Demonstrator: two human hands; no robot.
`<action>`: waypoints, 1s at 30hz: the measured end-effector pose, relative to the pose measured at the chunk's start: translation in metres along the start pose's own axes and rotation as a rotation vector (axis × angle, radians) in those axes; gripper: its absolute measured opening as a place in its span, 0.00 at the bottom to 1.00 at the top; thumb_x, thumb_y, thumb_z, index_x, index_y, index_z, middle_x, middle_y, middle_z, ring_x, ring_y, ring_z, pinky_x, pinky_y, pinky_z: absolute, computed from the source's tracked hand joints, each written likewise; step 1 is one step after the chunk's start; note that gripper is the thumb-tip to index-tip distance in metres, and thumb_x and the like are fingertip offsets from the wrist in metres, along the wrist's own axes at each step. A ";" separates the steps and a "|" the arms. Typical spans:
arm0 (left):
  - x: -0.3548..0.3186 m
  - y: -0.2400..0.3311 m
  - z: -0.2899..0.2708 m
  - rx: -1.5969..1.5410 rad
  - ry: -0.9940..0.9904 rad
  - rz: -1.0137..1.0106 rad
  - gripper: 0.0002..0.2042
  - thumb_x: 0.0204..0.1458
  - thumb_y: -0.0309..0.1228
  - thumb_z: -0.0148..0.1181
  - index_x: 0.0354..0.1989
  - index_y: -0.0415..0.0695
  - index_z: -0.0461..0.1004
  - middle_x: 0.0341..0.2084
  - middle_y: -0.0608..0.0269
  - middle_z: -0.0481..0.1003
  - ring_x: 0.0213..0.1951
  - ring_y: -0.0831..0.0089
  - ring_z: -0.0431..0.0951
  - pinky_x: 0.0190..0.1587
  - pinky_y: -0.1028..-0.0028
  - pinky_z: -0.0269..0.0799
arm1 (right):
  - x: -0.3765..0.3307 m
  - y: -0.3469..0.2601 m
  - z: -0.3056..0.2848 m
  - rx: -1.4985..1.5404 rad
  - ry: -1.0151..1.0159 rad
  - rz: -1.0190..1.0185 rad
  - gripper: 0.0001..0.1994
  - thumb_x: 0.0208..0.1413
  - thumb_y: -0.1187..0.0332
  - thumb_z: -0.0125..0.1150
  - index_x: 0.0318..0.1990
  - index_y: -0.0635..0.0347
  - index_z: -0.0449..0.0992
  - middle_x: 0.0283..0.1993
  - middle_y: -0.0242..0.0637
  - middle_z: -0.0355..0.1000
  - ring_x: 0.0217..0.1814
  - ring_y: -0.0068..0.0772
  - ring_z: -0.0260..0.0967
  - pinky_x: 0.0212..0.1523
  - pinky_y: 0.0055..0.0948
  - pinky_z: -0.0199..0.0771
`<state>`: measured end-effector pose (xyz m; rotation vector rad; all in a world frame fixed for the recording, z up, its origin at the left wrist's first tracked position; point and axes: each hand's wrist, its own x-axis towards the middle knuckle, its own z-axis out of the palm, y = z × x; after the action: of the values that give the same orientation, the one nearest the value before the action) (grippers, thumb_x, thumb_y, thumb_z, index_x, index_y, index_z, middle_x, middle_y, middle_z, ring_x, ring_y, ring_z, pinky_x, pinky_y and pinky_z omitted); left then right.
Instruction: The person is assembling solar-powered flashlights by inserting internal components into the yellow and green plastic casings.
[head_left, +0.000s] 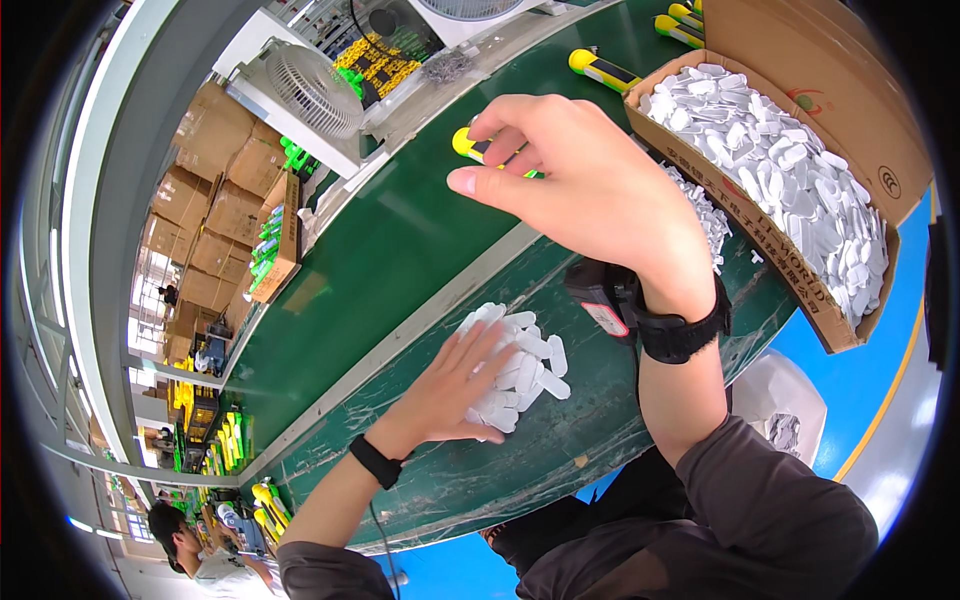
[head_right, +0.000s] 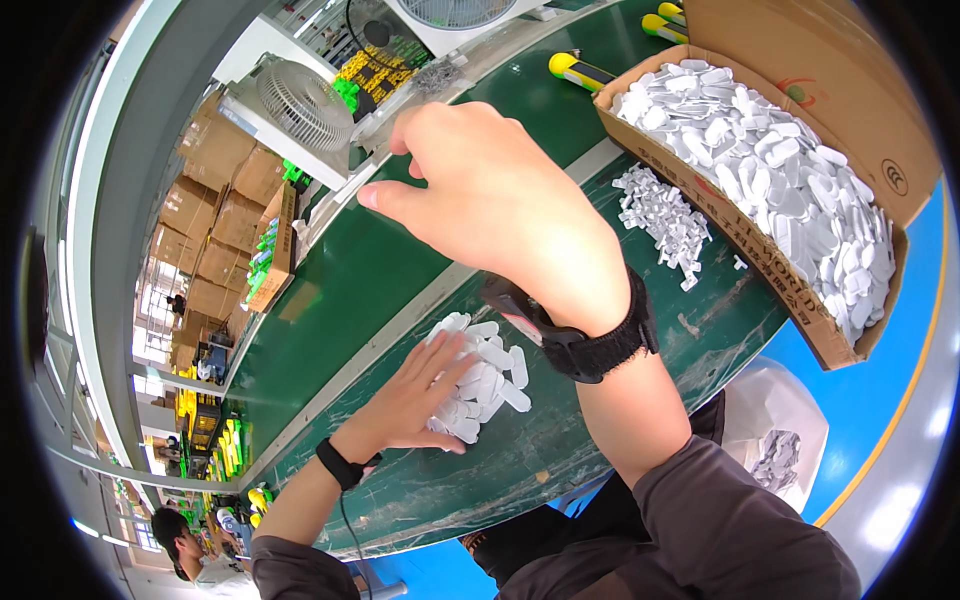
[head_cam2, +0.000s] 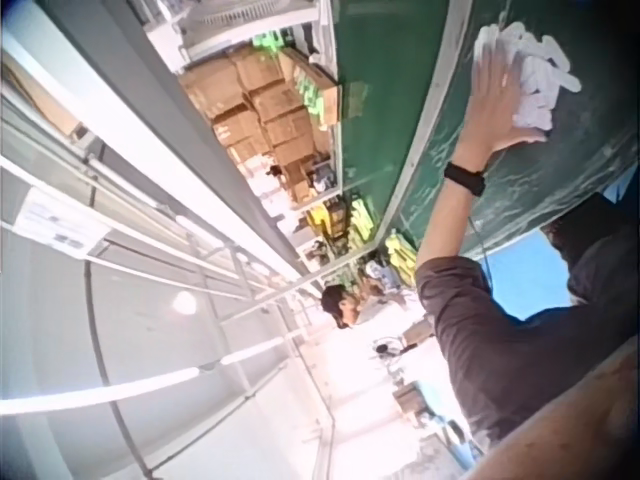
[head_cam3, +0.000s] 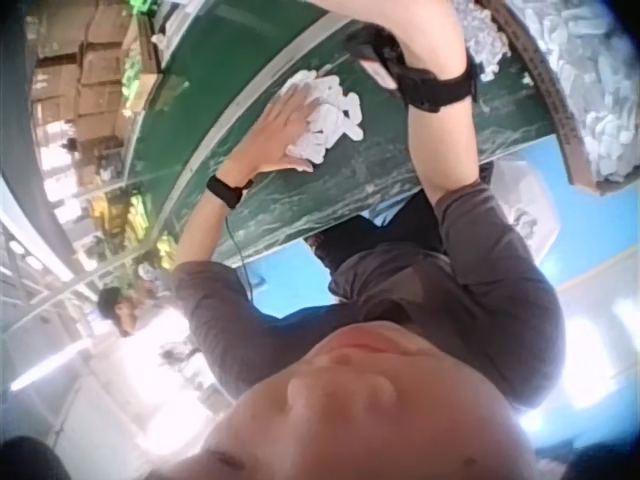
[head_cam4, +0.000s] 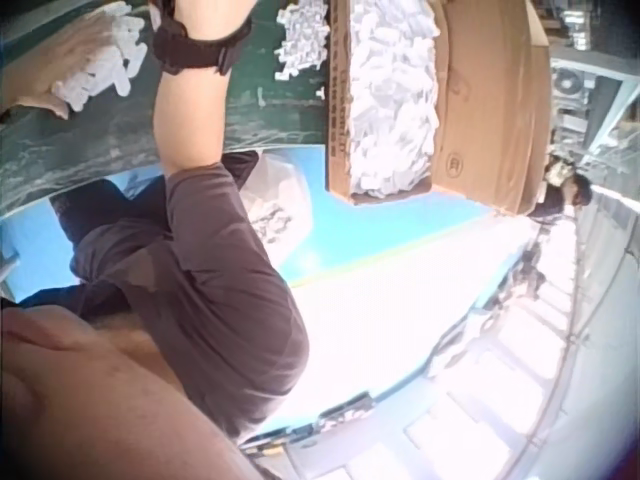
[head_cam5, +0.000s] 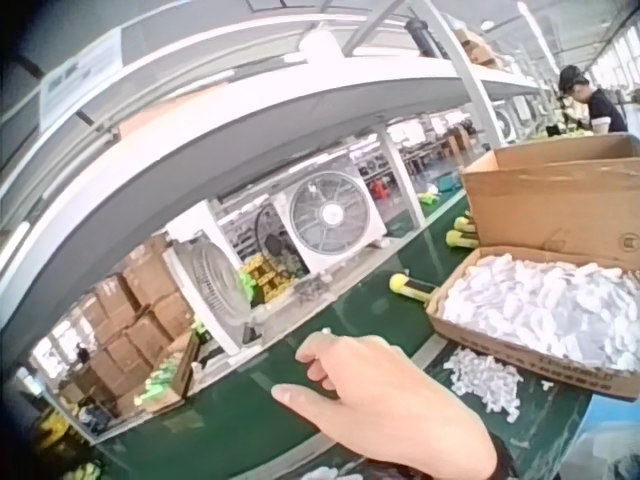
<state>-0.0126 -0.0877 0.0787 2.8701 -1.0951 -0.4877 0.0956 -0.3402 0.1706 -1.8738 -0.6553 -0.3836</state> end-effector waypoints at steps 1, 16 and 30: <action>-0.010 -0.006 0.003 -0.035 -0.033 -0.053 0.60 0.23 0.51 0.73 0.67 0.40 0.45 0.67 0.44 0.43 0.68 0.48 0.42 0.67 0.55 0.41 | 0.001 0.003 0.005 -0.008 0.000 -0.018 0.21 0.49 0.59 0.64 0.44 0.69 0.73 0.37 0.46 0.74 0.38 0.39 0.74 0.40 0.31 0.73; -0.112 -0.009 0.031 -0.279 -0.031 -0.378 0.75 0.15 0.52 0.78 0.65 0.29 0.26 0.66 0.35 0.33 0.68 0.43 0.33 0.68 0.52 0.33 | 0.004 0.000 0.037 -0.176 -0.285 -0.011 0.23 0.50 0.58 0.64 0.51 0.62 0.71 0.39 0.44 0.71 0.40 0.34 0.70 0.40 0.29 0.71; -0.057 -0.024 0.051 -0.186 0.373 -0.440 0.62 0.34 0.58 0.68 0.67 0.34 0.32 0.67 0.40 0.31 0.68 0.43 0.32 0.67 0.49 0.30 | -0.001 -0.010 0.056 -0.275 -0.483 0.011 0.25 0.51 0.57 0.62 0.55 0.57 0.68 0.43 0.43 0.70 0.49 0.37 0.67 0.49 0.32 0.67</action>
<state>-0.0529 -0.0280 0.0425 2.8597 -0.3452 -0.0463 0.0868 -0.2855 0.1562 -2.2576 -0.9491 -0.0050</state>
